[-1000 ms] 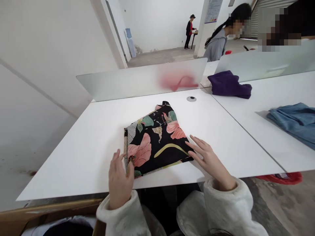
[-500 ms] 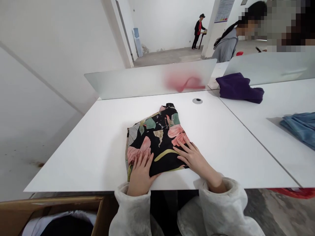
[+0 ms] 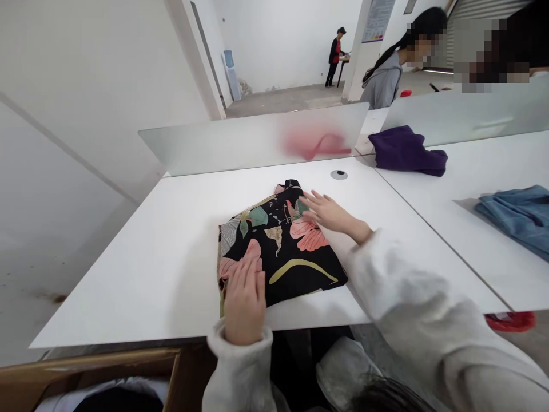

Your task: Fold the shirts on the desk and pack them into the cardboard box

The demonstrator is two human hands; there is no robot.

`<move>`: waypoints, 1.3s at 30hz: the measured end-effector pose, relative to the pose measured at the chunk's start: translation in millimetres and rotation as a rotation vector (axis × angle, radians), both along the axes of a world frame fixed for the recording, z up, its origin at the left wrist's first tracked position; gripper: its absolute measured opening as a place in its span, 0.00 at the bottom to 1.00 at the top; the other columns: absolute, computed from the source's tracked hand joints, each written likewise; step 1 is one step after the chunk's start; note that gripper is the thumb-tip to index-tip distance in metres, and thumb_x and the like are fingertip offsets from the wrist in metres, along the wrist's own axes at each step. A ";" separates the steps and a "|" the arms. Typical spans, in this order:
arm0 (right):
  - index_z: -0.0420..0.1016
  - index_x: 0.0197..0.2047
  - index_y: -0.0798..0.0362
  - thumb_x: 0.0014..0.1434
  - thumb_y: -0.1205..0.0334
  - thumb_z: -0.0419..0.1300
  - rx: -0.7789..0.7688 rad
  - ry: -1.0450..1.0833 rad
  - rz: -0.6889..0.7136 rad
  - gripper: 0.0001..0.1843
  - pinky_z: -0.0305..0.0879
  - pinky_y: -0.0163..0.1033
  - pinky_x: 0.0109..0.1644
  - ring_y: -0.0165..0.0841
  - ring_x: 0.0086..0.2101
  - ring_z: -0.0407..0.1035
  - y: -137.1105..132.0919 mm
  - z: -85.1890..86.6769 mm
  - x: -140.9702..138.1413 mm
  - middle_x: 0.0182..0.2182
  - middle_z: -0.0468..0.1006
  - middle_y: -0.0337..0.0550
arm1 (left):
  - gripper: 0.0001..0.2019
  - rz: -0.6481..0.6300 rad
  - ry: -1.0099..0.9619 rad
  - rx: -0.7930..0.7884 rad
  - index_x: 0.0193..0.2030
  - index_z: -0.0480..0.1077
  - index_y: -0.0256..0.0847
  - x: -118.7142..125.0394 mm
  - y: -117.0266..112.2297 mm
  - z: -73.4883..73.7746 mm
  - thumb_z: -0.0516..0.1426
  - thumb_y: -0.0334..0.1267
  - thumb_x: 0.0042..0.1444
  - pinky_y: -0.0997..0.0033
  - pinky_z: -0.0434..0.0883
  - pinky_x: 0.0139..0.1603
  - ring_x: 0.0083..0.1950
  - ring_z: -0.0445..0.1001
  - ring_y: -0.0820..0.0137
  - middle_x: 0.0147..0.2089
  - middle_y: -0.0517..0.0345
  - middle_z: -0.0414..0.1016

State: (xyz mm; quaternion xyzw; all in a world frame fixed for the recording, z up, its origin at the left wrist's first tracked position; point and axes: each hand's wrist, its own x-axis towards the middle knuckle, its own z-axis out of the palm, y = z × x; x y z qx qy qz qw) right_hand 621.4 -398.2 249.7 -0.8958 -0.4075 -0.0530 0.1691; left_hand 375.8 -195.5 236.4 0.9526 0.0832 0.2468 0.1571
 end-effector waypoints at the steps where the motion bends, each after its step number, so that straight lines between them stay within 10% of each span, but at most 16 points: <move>1: 0.53 0.69 0.56 0.67 0.46 0.42 0.053 0.023 -0.070 0.33 0.44 0.57 0.67 0.45 0.67 0.40 12.0 -2.8 17.9 0.67 0.51 0.51 | 0.24 -0.032 0.011 -0.008 0.62 0.64 0.38 9.2 -5.1 0.6 0.41 0.44 0.66 0.54 0.59 0.65 0.66 0.62 0.59 0.63 0.48 0.66; 9: 0.40 0.71 0.64 0.68 0.47 0.37 0.286 0.096 -0.220 0.37 0.39 0.53 0.68 0.42 0.68 0.33 64.8 -41.0 61.7 0.70 0.38 0.56 | 0.32 0.183 0.188 0.172 0.63 0.62 0.25 -3.8 24.5 -36.5 0.46 0.51 0.63 0.42 0.54 0.66 0.68 0.53 0.43 0.65 0.34 0.60; 19: 0.54 0.68 0.60 0.68 0.49 0.40 -0.116 -0.085 0.074 0.33 0.39 0.62 0.66 0.51 0.66 0.39 90.1 -47.5 67.8 0.68 0.50 0.53 | 0.33 0.253 0.157 0.337 0.63 0.61 0.22 -9.4 12.7 -21.1 0.45 0.52 0.63 0.36 0.55 0.62 0.67 0.54 0.40 0.65 0.31 0.60; 27: 0.51 0.69 0.58 0.69 0.55 0.37 -0.032 -0.099 0.175 0.29 0.35 0.62 0.67 0.47 0.67 0.38 86.5 -24.1 48.9 0.68 0.49 0.49 | 0.25 -0.180 0.169 0.286 0.67 0.57 0.38 48.2 -86.0 -7.3 0.43 0.42 0.66 0.48 0.58 0.66 0.70 0.52 0.56 0.70 0.52 0.54; 34: 0.54 0.68 0.47 0.70 0.54 0.40 -0.105 0.044 0.804 0.26 0.33 0.53 0.70 0.37 0.67 0.41 59.7 -21.2 -16.2 0.68 0.51 0.42 | 0.25 -0.260 0.199 0.275 0.67 0.57 0.38 48.2 -82.0 -34.1 0.46 0.44 0.65 0.51 0.62 0.64 0.67 0.59 0.58 0.67 0.50 0.61; 39: 0.52 0.69 0.46 0.68 0.50 0.44 -0.177 -0.049 0.738 0.28 0.32 0.56 0.69 0.40 0.67 0.40 67.4 -35.5 17.0 0.68 0.49 0.43 | 0.26 -0.270 0.191 0.294 0.67 0.56 0.38 43.6 -84.1 -33.1 0.45 0.44 0.65 0.49 0.61 0.65 0.69 0.55 0.55 0.68 0.48 0.58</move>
